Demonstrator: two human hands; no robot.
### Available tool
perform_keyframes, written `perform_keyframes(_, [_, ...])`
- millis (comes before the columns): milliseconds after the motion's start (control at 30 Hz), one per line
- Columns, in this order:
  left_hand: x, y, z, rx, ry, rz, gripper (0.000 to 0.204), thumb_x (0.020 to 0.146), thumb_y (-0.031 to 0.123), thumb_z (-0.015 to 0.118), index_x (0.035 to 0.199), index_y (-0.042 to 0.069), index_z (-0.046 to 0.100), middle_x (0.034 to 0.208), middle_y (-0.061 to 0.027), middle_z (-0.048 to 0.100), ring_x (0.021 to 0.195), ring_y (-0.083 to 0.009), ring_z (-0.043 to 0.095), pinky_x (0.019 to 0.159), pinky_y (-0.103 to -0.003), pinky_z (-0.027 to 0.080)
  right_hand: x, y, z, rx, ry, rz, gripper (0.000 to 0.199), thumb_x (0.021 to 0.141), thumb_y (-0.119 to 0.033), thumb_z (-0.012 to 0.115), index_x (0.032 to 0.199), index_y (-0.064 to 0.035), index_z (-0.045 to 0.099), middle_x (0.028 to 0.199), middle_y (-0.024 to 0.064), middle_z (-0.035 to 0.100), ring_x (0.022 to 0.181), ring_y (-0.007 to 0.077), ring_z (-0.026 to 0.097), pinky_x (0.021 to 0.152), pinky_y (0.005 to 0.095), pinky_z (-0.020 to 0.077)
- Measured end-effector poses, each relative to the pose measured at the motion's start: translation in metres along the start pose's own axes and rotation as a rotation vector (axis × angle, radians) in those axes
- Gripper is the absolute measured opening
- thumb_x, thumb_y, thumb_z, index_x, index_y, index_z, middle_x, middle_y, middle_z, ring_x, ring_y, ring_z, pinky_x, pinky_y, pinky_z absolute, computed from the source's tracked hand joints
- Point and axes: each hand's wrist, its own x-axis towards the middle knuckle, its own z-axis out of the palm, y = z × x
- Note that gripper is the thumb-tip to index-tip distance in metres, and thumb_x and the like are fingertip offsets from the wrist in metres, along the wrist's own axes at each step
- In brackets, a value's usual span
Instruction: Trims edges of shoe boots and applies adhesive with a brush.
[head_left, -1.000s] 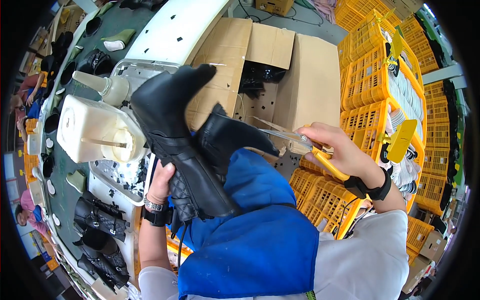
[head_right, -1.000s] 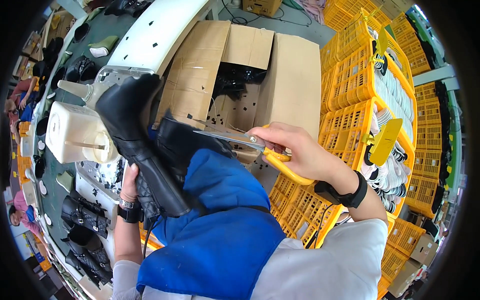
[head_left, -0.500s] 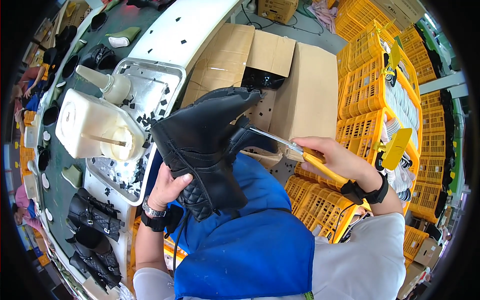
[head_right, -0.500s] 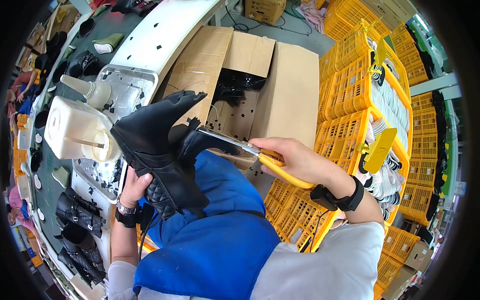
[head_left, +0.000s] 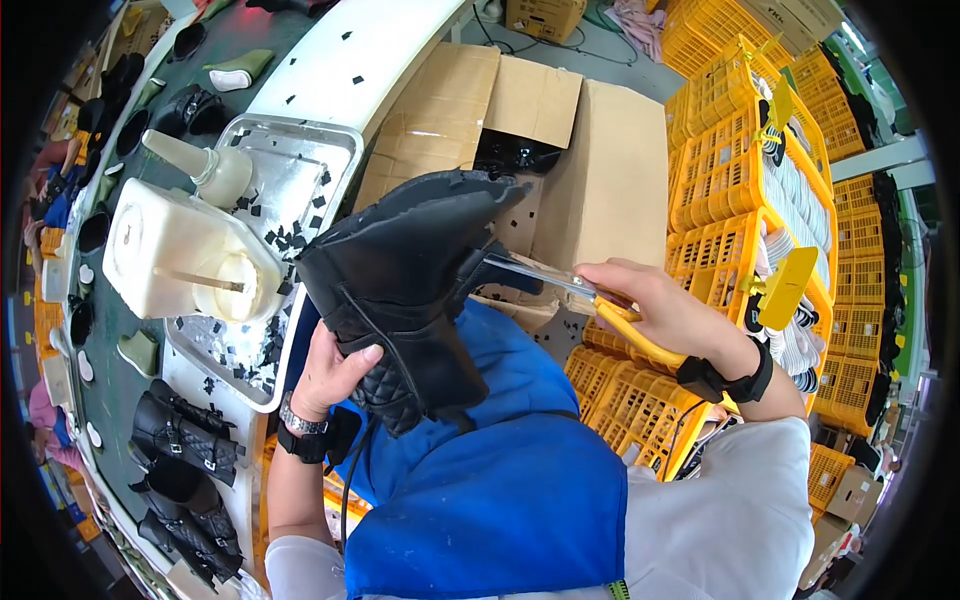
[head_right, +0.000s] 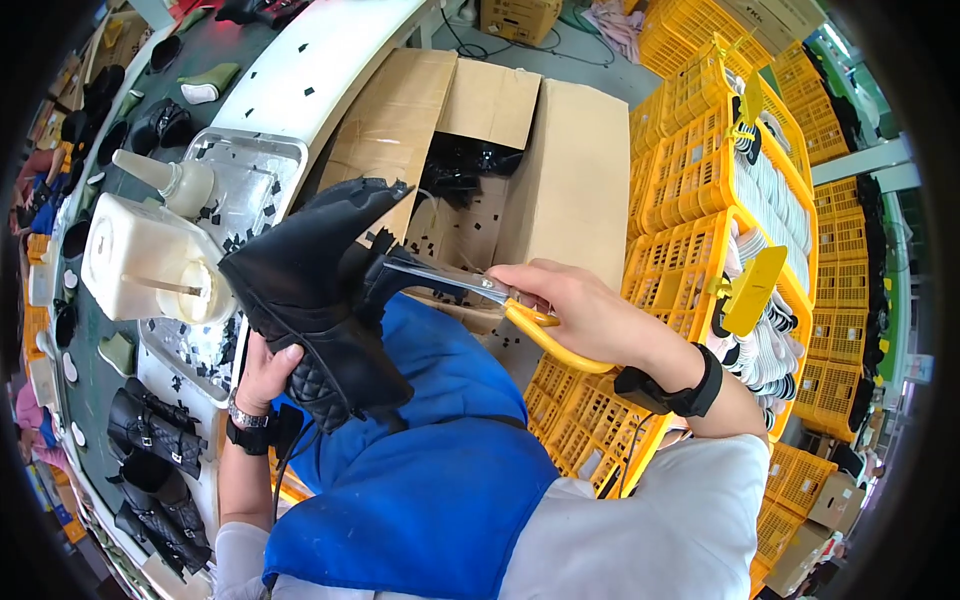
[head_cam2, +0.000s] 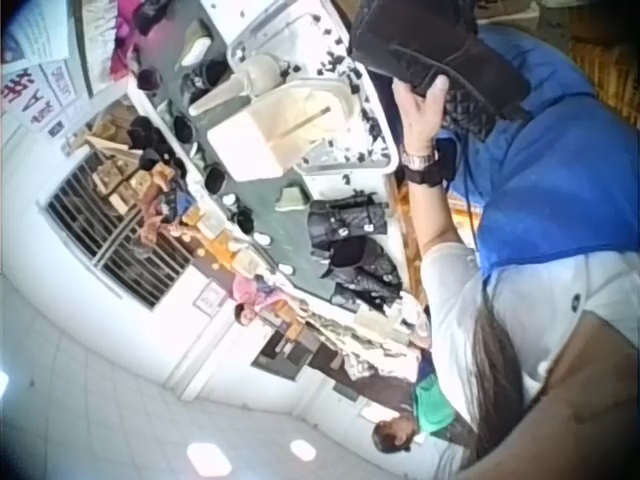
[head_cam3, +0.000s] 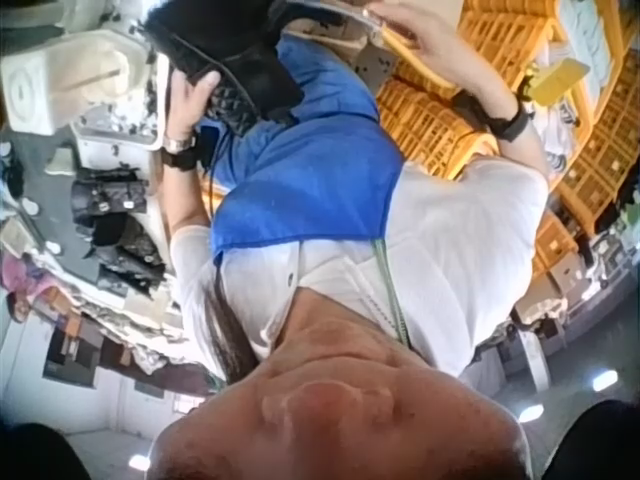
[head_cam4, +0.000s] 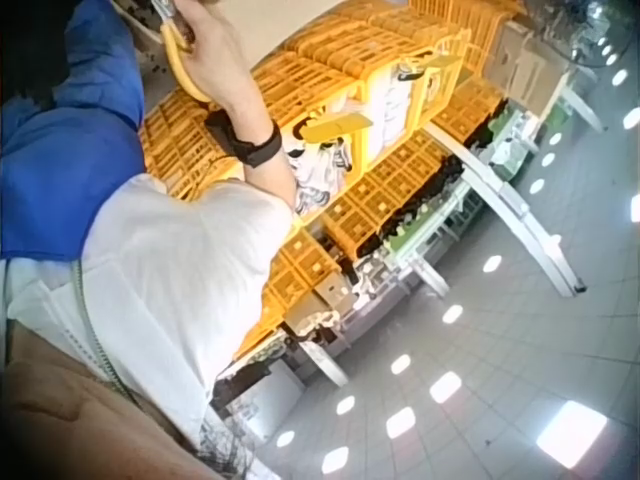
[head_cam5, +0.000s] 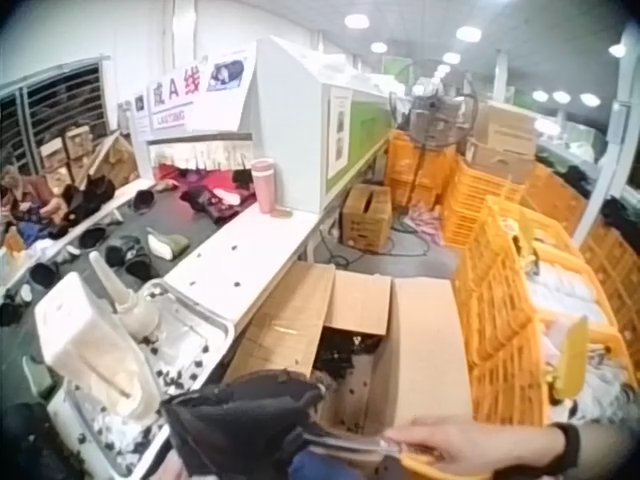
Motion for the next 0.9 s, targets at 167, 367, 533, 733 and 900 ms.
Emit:
perform_keyframes(167, [0.0,0.004,0.001,-0.034,0.005,-0.01,0.052,0.076,0.022,0.063,0.117,-0.004,0.044,0.107,-0.01,0.055,0.098,-0.0156,0.052,0.087,-0.03,0.041,0.002,-0.004,0.004,0.165,-0.016,0.032,0.04,0.08,-0.007,0.059,0.118,-0.0031,0.048,0.093,0.0143,0.058,0.082,0.0259,0.058,0.072,0.0321,0.0454])
perform_keyframes(367, [0.001,0.007,-0.002,0.086,-0.05,0.019,0.047,0.077,0.022,0.063,0.112,-0.004,0.047,0.1,-0.009,0.058,0.09,-0.0135,0.053,0.081,-0.027,0.043,0.007,-0.014,-0.002,0.208,-0.117,0.147,0.038,0.079,-0.009,0.062,0.114,-0.0025,0.05,0.087,0.0126,0.059,0.076,0.0208,0.056,0.069,0.0287,0.0443])
perform_keyframes(533, [0.002,0.008,-0.001,0.053,-0.027,0.012,0.045,0.077,0.021,0.063,0.11,-0.004,0.048,0.096,-0.0082,0.059,0.086,-0.0125,0.054,0.078,-0.026,0.044,0.006,-0.007,0.004,0.299,-0.14,0.156,0.035,0.079,-0.012,0.064,0.111,-0.0031,0.053,0.084,0.011,0.058,0.073,0.014,0.051,0.068,0.0268,0.0431])
perform_keyframes(733, [0.005,0.011,-0.001,0.097,-0.064,0.024,0.039,0.076,0.022,0.064,0.102,-0.004,0.052,0.088,-0.0076,0.06,0.08,-0.0116,0.055,0.073,-0.025,0.045,0.009,-0.009,0.006,0.259,-0.093,0.115,0.038,0.079,-0.015,0.065,0.112,-0.0029,0.052,0.084,0.0113,0.059,0.071,0.0158,0.051,0.068,0.0271,0.0434])
perform_keyframes(900, [0.009,0.01,0.001,0.146,-0.087,0.069,0.033,0.075,0.021,0.065,0.094,-0.004,0.054,0.081,-0.0072,0.061,0.074,-0.0117,0.055,0.069,-0.025,0.045,0.008,-0.006,0.009,0.227,-0.046,0.103,0.036,0.078,-0.013,0.065,0.11,-0.0027,0.053,0.08,0.0125,0.06,0.069,0.0176,0.054,0.065,0.0285,0.0444])
